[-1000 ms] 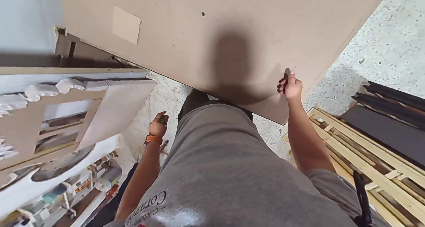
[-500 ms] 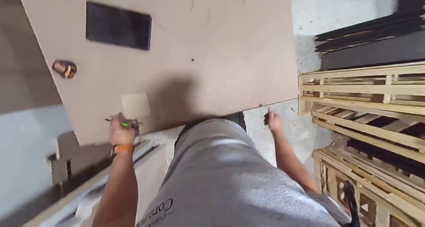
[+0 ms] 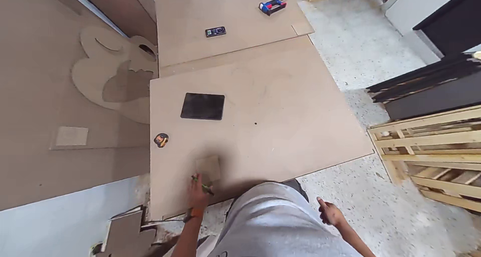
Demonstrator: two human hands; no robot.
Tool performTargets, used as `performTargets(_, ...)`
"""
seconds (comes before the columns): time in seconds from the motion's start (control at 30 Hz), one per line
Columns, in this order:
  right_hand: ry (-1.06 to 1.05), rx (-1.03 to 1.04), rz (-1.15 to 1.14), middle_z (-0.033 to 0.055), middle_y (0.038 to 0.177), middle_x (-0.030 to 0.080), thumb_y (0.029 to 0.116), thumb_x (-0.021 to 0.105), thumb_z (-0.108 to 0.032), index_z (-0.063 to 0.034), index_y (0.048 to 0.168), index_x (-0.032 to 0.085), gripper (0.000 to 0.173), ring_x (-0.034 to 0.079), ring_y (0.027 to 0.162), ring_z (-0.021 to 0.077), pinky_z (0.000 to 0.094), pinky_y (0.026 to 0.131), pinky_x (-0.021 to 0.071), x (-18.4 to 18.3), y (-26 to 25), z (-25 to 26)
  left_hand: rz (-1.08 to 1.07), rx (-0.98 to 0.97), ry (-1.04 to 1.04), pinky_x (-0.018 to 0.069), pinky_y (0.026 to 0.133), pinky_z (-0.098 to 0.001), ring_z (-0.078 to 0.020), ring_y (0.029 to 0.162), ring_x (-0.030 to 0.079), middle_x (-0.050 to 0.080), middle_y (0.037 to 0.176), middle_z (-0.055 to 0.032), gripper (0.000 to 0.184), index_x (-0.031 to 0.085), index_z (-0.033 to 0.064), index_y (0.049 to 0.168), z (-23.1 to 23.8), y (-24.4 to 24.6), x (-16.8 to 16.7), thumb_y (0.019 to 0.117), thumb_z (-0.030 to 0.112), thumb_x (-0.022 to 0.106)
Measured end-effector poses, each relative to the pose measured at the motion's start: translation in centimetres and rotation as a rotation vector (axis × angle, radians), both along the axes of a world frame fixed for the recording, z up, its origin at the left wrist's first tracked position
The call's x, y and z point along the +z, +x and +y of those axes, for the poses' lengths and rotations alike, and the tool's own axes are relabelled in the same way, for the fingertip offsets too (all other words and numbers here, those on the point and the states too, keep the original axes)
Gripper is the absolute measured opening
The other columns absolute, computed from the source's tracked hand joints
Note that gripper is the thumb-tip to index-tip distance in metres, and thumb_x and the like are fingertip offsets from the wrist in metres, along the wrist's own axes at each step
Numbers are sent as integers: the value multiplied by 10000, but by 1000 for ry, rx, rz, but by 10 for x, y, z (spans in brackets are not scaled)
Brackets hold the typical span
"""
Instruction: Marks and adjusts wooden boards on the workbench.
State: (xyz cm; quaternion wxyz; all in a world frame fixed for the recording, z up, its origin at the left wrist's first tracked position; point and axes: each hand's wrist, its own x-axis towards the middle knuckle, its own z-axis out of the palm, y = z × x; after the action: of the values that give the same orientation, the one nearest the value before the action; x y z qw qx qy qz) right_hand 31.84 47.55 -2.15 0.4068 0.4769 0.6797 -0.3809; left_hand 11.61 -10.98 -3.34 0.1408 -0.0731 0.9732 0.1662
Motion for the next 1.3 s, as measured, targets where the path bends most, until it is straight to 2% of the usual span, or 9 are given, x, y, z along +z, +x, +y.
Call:
performTargets(0.17,-21,49,115,114,816,745,1042,355,-661,-38,1060,721,723,724,692,238,444,684,609,7,-64,19,68,-44,-50,330,1216,-568,-420,1510,349,372,1621,-245,892,464,59,1545,27,9,3,812,382,855)
performTargets(0.37,-8,168,165,117,824,747,1053,352,-638,-38,1065,717,702,731,710,243,464,716,613,19,-110,40,17,-145,-75,274,1238,-580,-369,1541,305,355,1651,-175,925,438,123,1573,63,7,2,813,478,829)
performTargets(0.53,-11,148,158,140,851,747,1049,371,-639,-21,1094,717,709,732,727,268,482,723,612,15,-98,56,-76,-166,-49,212,1259,-583,-350,1556,271,329,1668,-158,948,431,134,1582,77,49,11,780,435,837)
performTargets(0.67,-31,135,74,153,875,749,1046,368,-647,-11,1103,711,724,736,751,278,484,738,608,5,-65,60,-2,-217,-25,196,1253,-609,-385,1537,307,369,1643,-184,938,470,123,1561,73,72,7,725,247,876)
performTargets(0.77,-54,188,-21,153,912,748,1046,365,-647,-18,1130,702,718,733,785,277,479,764,599,1,-43,61,-115,-252,-104,171,1270,-572,-351,1568,237,302,1680,-159,905,434,150,1583,73,59,9,787,283,842)
performTargets(0.97,-92,275,-23,123,891,742,1064,380,-598,-33,1124,697,651,721,760,237,447,749,588,-12,-43,78,-157,-198,-101,263,1255,-522,-335,1532,337,368,1650,-153,702,505,151,1542,86,76,4,877,66,714)
performTargets(1.13,-115,351,28,110,865,741,1065,384,-592,-41,1111,698,636,714,731,225,440,730,588,-23,-72,130,-224,-33,-80,394,1194,-517,-297,1533,346,382,1653,-81,563,514,193,1538,123,86,38,986,110,590)
performTargets(1.2,-104,270,73,110,847,742,1071,389,-573,-33,1112,695,622,713,706,222,432,704,592,-25,-85,153,-97,56,-35,447,1141,-566,-318,1464,461,493,1580,-97,475,568,177,1494,138,80,61,1023,124,548)
performTargets(1.3,-97,179,106,108,833,740,1077,396,-555,-28,1104,693,605,713,693,217,424,687,596,-32,-90,186,119,203,26,560,899,-664,-430,1026,729,733,1169,-225,361,652,65,1370,167,55,99,1084,222,496)
